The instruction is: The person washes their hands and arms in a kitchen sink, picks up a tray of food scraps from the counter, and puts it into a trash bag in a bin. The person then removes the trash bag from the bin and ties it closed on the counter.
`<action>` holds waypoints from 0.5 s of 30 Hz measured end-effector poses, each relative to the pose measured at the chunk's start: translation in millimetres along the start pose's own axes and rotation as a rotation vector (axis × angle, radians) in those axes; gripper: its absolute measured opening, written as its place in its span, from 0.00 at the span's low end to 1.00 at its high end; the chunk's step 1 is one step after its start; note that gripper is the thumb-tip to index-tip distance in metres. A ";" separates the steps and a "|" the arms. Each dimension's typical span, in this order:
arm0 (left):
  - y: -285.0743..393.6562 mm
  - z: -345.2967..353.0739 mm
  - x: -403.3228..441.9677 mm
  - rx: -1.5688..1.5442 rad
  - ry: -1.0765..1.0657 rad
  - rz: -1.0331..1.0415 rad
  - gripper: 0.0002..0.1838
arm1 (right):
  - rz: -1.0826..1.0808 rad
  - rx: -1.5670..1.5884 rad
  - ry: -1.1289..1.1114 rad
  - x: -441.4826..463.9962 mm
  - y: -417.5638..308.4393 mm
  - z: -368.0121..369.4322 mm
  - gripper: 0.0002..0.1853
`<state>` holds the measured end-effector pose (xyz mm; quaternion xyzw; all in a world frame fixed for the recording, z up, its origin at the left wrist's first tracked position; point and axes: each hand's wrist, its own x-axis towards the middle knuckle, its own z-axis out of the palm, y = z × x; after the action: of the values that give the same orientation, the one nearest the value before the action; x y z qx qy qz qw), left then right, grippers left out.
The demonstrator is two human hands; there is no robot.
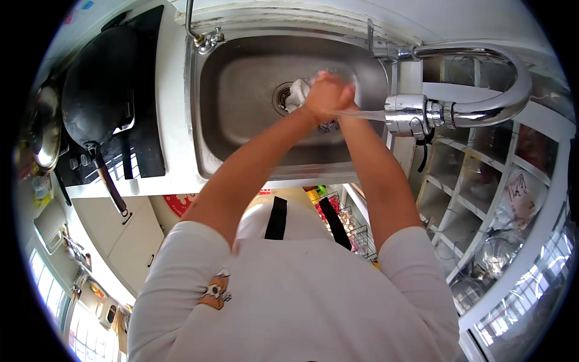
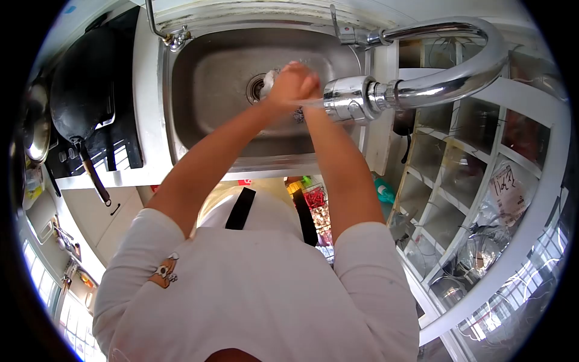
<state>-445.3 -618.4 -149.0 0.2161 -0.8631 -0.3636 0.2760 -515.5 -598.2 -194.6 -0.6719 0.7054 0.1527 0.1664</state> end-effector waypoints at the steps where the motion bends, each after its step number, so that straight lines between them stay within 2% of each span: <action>1: -7.9 9.8 1.7 -0.100 0.089 -0.143 0.17 | 0.030 -0.028 -0.056 -1.1 1.9 6.0 0.18; 2: -14.0 19.5 5.7 -0.202 0.180 -0.281 0.18 | 0.097 0.111 -0.077 -7.4 0.2 0.0 0.19; 3: -20.6 30.9 7.2 -0.309 0.267 -0.422 0.19 | 0.245 0.457 -0.094 -18.6 -7.3 -10.4 0.21; 4: -28.8 39.2 8.1 -0.393 0.291 -0.531 0.19 | 0.494 1.210 0.010 -41.1 -23.5 -40.9 0.22; 5: -37.5 46.9 9.0 -0.477 0.315 -0.641 0.19 | 0.715 1.845 0.206 -65.0 -48.8 -77.5 0.24; 6: -45.2 54.8 9.1 -0.563 0.336 -0.754 0.19 | 0.787 1.997 0.336 -83.6 -73.1 -105.6 0.26; 8: -70.6 74.8 7.4 -0.726 0.373 -0.982 0.19 | 0.387 1.273 0.687 -102.3 -104.5 -57.1 0.27; 9: -91.8 89.4 6.0 -0.802 0.392 -1.096 0.19 | 0.305 1.297 0.649 -122.5 -120.0 -73.7 0.27; 10: -103.7 99.6 2.9 -0.513 0.215 -0.931 0.16 | 0.223 1.321 0.610 -144.3 -132.5 -100.8 0.28; 11: -114.9 109.1 0.0 -0.209 0.102 -0.755 0.14 | 0.144 1.253 0.590 -161.4 -139.1 -122.6 0.24; 13: -40.4 44.8 22.3 0.083 -0.247 -0.679 0.13 | -0.074 1.225 0.512 -171.9 -138.0 -158.2 0.16; 15: -25.0 27.3 26.8 0.403 -0.483 -0.230 0.12 | -0.370 1.286 0.392 -168.5 -125.6 -178.9 0.11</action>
<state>-478.5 -635.9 -175.0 0.2698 -0.9281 -0.2550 -0.0279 -388.3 -532.0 41.1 -0.5644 0.5468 -0.4502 0.4239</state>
